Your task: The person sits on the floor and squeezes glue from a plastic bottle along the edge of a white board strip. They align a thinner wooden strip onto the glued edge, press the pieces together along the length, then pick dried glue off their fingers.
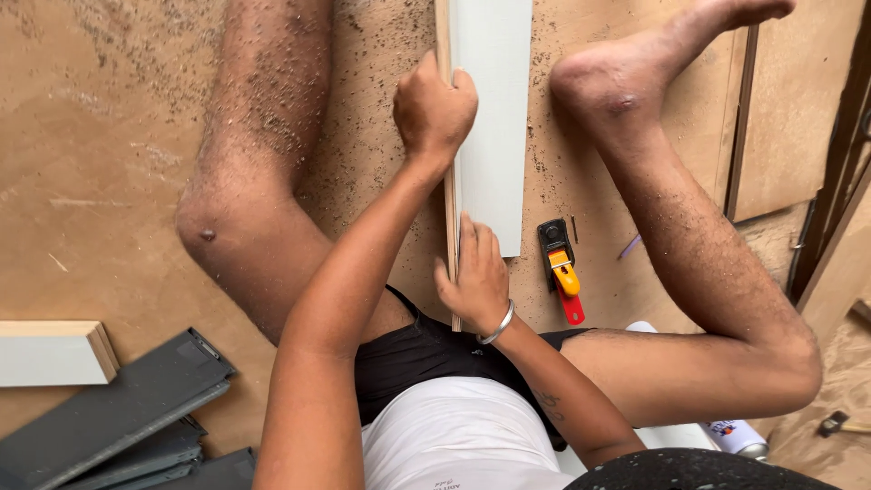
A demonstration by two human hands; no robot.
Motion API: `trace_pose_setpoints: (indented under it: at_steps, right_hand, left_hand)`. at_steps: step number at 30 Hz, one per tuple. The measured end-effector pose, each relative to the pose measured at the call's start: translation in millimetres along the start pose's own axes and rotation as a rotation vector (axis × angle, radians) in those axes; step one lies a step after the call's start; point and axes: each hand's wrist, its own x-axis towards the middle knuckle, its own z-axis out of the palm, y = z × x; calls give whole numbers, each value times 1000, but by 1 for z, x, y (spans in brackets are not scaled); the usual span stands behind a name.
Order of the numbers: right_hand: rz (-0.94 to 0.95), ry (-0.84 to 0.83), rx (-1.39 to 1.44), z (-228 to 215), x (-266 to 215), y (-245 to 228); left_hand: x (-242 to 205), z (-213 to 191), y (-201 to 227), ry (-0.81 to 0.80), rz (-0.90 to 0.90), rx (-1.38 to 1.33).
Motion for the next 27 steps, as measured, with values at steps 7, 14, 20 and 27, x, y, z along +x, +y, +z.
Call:
trace_pose_setpoints:
  at_steps: [7, 14, 20, 27]
  right_hand:
    - [57, 134, -69, 21, 36, -5]
    - [106, 173, -159, 27, 38, -5]
    - [99, 204, -166, 32, 34, 2]
    - [33, 284, -177, 37, 34, 20]
  left_hand:
    - [1, 0, 6, 81, 27, 74]
    - [-5, -19, 21, -45, -82, -67]
    - [-60, -17, -11, 47, -137, -241]
    - [-168, -24, -47, -48, -537, -734]
